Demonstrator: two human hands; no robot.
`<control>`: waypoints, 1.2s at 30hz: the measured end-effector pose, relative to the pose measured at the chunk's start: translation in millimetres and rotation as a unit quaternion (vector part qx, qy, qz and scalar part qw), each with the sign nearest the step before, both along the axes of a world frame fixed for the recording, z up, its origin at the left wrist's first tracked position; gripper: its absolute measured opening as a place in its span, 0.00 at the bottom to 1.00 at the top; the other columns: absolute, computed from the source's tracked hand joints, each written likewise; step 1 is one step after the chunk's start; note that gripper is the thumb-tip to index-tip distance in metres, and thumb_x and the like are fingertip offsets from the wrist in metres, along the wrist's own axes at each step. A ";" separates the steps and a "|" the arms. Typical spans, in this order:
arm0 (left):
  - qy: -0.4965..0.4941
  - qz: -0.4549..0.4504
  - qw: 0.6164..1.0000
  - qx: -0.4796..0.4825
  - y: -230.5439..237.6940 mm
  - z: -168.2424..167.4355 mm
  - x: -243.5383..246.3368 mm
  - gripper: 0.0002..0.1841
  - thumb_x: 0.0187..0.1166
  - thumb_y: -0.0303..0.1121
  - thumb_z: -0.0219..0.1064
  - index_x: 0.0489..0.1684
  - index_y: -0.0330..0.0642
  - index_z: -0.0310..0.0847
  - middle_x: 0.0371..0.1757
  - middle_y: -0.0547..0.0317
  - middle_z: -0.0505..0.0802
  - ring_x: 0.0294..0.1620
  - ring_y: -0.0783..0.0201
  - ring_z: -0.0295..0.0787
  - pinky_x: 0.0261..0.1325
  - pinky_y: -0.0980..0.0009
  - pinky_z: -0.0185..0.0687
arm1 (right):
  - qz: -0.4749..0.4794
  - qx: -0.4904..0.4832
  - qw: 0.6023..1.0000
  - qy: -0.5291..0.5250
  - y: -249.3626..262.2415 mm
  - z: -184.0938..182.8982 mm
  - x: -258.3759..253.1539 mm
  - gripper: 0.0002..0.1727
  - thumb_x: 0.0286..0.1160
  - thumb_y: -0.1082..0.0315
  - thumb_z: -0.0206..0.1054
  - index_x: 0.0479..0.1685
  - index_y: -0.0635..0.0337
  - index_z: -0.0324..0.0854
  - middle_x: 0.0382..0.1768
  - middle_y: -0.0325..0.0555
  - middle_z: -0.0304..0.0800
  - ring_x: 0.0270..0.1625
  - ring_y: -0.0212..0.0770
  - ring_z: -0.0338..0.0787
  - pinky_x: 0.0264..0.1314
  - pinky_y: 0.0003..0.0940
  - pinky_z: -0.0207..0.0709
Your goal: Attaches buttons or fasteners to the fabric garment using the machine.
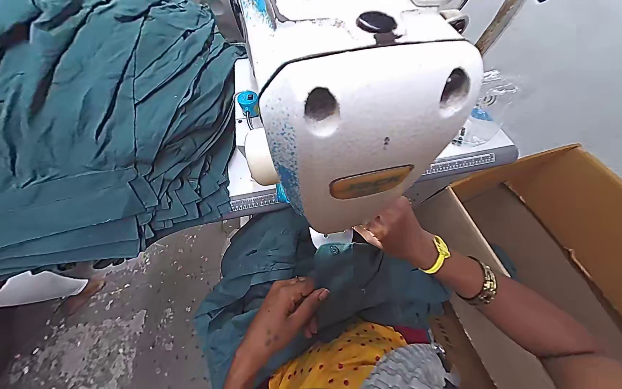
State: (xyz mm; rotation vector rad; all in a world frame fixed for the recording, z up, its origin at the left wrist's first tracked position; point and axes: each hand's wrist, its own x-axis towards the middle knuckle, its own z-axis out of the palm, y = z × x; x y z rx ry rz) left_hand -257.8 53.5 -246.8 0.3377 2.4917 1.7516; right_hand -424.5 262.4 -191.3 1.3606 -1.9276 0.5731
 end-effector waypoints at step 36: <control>-0.129 0.206 0.968 0.069 24.5 42.2 -44.6 0.19 0.87 0.40 0.59 0.20 0.47 0.77 0.11 0.72 0.77 0.09 0.77 0.72 0.13 0.79 0.72 | -0.082 -0.046 0.827 -0.555 9.6 -3.0 -11.3 0.09 0.75 0.63 0.75 0.30 0.54 0.85 0.19 0.29 0.77 0.22 0.22 0.73 0.28 0.25 0.68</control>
